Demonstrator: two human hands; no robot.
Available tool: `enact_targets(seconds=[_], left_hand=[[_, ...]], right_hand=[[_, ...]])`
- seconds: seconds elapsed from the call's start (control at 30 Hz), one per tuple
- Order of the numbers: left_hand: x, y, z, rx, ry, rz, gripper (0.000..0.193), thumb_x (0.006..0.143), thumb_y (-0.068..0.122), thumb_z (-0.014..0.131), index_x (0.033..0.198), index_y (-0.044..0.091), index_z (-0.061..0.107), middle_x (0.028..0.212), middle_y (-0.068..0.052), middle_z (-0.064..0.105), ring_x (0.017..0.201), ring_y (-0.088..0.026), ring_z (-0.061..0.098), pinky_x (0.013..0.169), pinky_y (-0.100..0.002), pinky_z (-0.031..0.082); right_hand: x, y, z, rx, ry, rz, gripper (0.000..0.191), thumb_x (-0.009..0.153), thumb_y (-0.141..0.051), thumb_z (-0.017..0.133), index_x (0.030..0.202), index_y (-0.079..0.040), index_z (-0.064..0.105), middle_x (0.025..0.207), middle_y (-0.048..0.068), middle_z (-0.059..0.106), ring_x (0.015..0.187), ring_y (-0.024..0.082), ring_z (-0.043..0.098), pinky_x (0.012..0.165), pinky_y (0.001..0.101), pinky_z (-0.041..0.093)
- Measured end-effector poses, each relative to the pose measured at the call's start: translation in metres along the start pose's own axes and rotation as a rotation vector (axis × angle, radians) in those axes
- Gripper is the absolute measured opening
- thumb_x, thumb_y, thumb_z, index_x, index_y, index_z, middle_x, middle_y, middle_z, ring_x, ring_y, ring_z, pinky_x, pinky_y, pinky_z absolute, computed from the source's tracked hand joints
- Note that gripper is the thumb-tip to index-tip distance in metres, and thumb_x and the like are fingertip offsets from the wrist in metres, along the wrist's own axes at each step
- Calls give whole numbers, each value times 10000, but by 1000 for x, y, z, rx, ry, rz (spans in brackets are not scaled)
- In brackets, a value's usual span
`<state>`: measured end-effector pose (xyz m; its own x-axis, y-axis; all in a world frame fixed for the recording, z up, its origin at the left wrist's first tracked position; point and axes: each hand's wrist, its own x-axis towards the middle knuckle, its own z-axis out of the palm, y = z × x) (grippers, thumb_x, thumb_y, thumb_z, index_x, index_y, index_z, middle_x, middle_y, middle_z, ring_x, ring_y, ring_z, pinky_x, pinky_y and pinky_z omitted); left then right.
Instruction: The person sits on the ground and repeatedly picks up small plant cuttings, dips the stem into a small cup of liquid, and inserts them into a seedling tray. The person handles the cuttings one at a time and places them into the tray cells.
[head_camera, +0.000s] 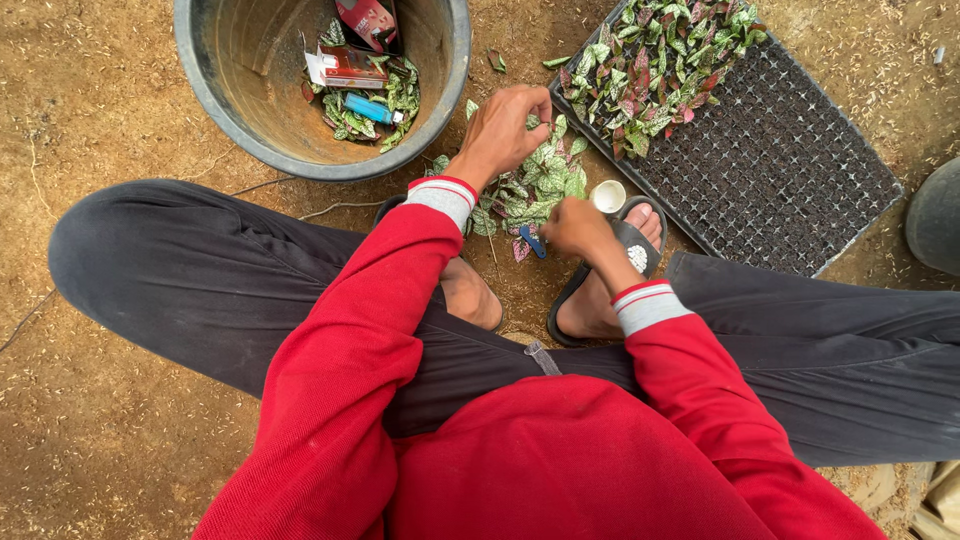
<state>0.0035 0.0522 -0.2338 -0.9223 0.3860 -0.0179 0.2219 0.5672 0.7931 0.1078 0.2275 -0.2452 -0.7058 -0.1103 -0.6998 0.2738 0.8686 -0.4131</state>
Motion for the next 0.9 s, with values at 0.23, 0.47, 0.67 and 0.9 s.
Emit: enact_targets(seconds=[0.23,0.47,0.67,0.9], left_hand=[[0,12,-7,26,33,58,99,830,121,702,881,82,626,949,-115,698,902,-336,687,810,-467,540],[1,16,-6,52,18,81,120,820,135,709,889,82,626,929,-126,683,905,-359,677,784,-487,530],[1,20,-7,67,-11,62,131,822,142,696,911,81,622,932,-125,675,898,-353,675,771,-487,530],[-5,39,-26,-11,114,125,123,828,146,697,909,87,626,937,-136,686,914,-378,671,778,-485,521]], right_hand=[[-10,0,32,-188,61,115,464,831,-401,827,965,35,740,996,273,718,962,416,708,828,502,573],[-12,4,44,-164,147,125,406,812,-349,843,985,5,746,1071,280,714,1032,441,695,865,523,563],[-7,4,40,-143,77,141,260,813,-328,837,914,-97,775,1016,207,747,1000,395,715,862,510,567],[-10,0,31,-128,137,-58,124,784,-161,755,886,-96,729,917,195,737,918,400,708,800,509,563]])
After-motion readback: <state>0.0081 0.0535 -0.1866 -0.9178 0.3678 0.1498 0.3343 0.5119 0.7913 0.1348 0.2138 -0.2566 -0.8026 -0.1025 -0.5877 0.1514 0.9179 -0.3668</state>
